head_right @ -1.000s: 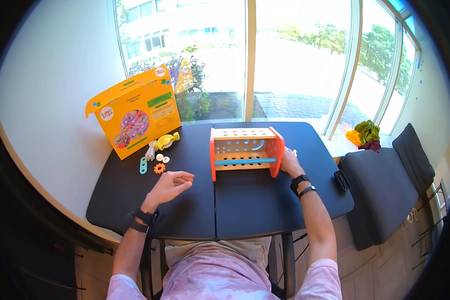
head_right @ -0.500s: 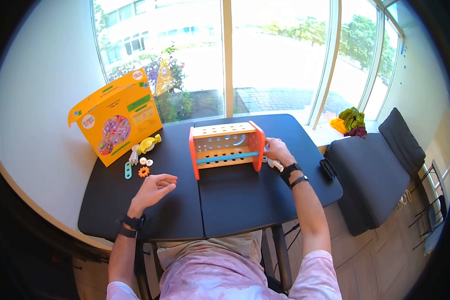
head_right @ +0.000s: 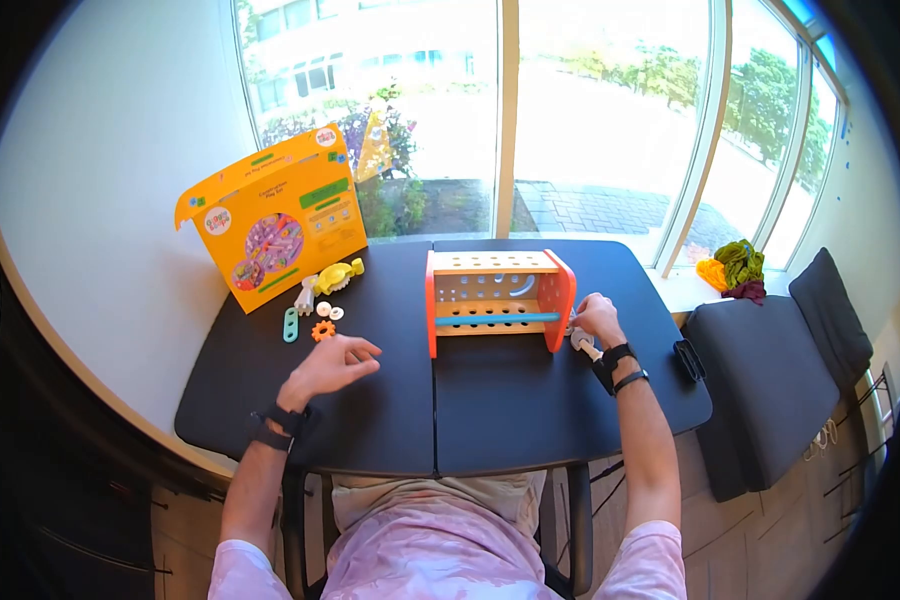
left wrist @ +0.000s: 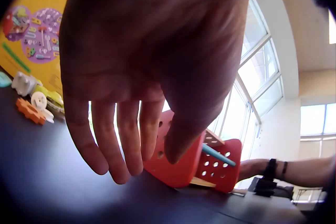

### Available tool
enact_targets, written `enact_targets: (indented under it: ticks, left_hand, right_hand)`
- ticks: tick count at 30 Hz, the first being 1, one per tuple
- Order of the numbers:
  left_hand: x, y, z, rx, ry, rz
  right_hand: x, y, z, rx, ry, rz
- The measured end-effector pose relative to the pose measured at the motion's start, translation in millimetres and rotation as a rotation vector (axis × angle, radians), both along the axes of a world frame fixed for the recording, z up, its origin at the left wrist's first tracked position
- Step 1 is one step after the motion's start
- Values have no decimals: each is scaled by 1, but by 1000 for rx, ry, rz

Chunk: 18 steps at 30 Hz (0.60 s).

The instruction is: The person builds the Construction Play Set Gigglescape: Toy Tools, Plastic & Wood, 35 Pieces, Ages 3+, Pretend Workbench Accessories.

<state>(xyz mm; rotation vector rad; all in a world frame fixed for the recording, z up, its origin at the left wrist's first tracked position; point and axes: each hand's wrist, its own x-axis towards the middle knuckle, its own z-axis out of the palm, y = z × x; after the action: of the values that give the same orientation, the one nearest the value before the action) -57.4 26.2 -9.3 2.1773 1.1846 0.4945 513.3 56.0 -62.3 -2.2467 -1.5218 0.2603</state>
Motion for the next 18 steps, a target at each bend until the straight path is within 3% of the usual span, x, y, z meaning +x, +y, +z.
enact_targets:
  ticks: [3, 7, 13, 18]
  left_hand:
    - [-16, 31, 0, 197, 148, 154]
    - [-30, 80, -19, 608, 402, 335]
    - [-26, 111, -40, 598, 602, 392]
    - [-23, 116, -49, 640, 564, 395]
  right_hand:
    - [10, 4, -1, -97, 195, -19]
    - [-4, -11, 8, 24, 96, -70]
    - [-21, -29, 36, 121, -84, -91]
    - [-13, -54, 75, 251, 92, -70]
